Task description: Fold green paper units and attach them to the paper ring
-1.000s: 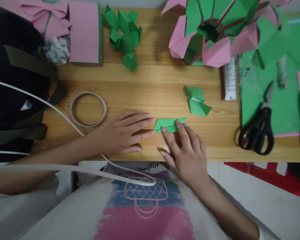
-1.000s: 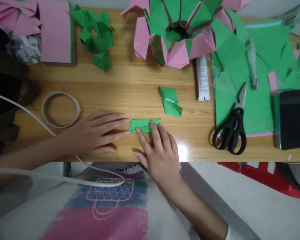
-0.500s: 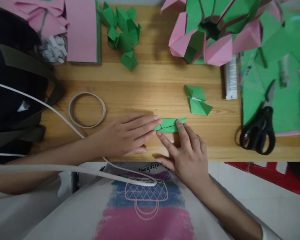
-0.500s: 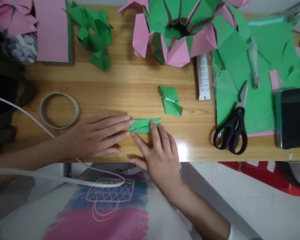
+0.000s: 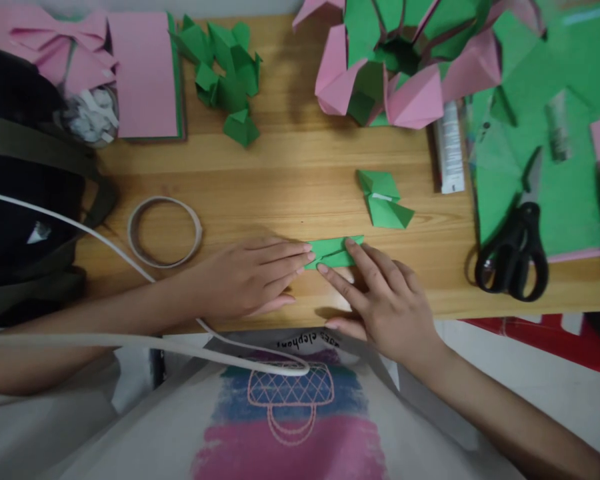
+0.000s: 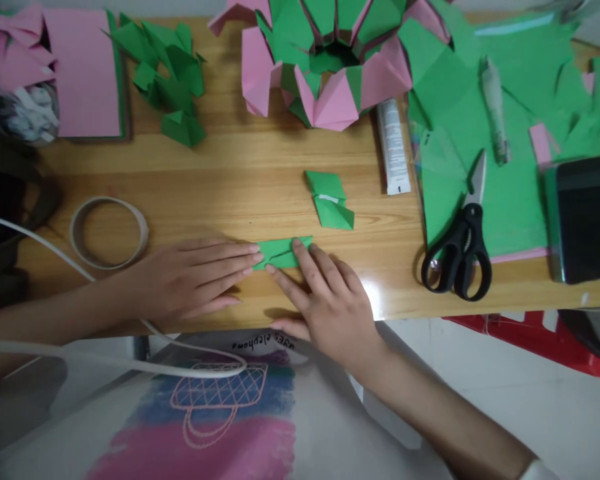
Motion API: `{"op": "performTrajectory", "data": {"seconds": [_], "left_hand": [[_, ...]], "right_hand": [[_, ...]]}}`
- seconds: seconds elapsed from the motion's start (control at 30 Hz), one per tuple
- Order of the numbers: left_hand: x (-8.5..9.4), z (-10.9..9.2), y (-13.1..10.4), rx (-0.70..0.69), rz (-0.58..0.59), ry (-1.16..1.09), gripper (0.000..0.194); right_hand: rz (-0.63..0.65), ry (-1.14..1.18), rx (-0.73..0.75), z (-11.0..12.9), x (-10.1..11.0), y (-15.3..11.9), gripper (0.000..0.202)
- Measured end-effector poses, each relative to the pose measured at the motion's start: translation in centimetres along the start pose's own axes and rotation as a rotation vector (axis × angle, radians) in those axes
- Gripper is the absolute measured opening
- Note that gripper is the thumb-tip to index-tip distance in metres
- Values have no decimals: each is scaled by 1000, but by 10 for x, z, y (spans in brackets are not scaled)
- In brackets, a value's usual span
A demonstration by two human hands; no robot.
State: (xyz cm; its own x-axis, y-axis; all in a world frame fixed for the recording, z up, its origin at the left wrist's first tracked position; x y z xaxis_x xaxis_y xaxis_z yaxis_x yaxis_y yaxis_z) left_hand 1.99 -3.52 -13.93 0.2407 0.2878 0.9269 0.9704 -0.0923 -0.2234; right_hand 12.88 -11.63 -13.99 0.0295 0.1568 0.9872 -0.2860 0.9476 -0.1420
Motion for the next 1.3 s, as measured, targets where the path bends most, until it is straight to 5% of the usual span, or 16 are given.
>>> {"op": "performTrajectory", "data": {"seconds": [0.63,1.3], "left_hand": [[7,0,-2,-53,-115,35,33],[-2,-5,4,-3,-67,100,35]], "right_hand": [[-41,-114,20,-31,7,-15,61],[-82,71,35,-3,5,6,60]]}}
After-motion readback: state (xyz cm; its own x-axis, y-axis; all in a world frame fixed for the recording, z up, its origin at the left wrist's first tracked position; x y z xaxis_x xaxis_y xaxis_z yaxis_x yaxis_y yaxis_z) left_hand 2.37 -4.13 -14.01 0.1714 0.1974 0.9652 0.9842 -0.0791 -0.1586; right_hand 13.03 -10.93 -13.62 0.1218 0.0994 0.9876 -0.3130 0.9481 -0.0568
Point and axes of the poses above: each hand's wrist, its own y-axis towards the middle knuckle, its own x-axis out of the back of the hand, z = x × y, the point moved 8 cm from there along y, towards the middle knuckle, and after that the axes turned 14 degrees about z, right-handed, at the moved point
